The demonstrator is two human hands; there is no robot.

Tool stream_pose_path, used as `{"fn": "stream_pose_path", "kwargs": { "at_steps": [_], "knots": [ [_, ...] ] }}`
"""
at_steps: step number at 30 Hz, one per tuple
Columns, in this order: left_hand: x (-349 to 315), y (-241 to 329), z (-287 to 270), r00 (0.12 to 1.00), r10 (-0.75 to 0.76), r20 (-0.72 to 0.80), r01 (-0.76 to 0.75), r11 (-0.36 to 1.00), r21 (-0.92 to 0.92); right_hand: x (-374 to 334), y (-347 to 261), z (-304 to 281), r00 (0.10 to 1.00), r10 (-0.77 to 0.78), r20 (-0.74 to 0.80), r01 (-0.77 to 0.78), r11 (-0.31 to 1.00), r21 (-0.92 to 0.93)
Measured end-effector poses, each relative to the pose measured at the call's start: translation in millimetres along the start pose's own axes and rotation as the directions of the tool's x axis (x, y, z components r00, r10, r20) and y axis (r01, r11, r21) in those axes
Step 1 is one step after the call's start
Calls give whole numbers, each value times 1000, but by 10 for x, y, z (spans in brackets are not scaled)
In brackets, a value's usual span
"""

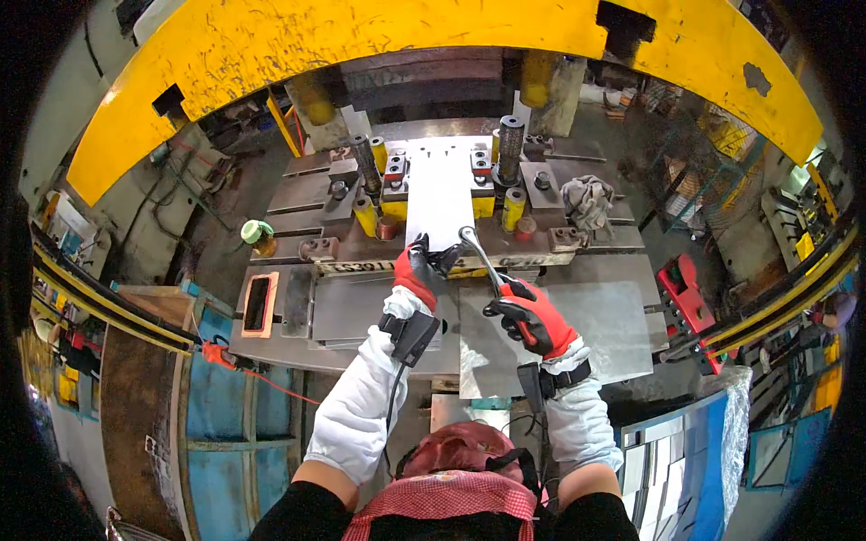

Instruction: Using a hydraulic press to stamp components from metal sheets and sorting the parts.

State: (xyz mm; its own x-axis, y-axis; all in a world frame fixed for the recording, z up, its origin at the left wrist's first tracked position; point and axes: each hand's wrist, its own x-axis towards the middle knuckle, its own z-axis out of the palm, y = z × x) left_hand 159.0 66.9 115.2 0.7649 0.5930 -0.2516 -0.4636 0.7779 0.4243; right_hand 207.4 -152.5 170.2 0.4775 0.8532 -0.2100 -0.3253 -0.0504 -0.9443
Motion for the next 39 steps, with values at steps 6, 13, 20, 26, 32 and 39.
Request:
{"fn": "stream_pose_path", "kwargs": {
  "at_steps": [6,13,20,26,32,39],
  "knots": [
    [59,-60,-84,1000,22,-22,-23,999,-38,-135,75,229,983,-75,-168,94,990,109],
    [-14,-34,7,1000,-18,-21,17,999,-32,-269,128,159,987,91,-130,-85,995,48],
    [19,47,-70,999,-36,8,36,997,-63,-206,96,294,984,101,-146,-93,994,60],
    [109,-36,-141,999,-25,31,27,998,-57,-217,113,279,987,81,-142,-79,997,21],
    [255,-84,-206,995,-96,14,97,988,-124,-226,127,256,985,104,-141,-102,995,19],
    [319,-81,-275,994,-95,58,102,985,-137,-217,102,294,987,84,-138,-79,996,39]
  ]
}}
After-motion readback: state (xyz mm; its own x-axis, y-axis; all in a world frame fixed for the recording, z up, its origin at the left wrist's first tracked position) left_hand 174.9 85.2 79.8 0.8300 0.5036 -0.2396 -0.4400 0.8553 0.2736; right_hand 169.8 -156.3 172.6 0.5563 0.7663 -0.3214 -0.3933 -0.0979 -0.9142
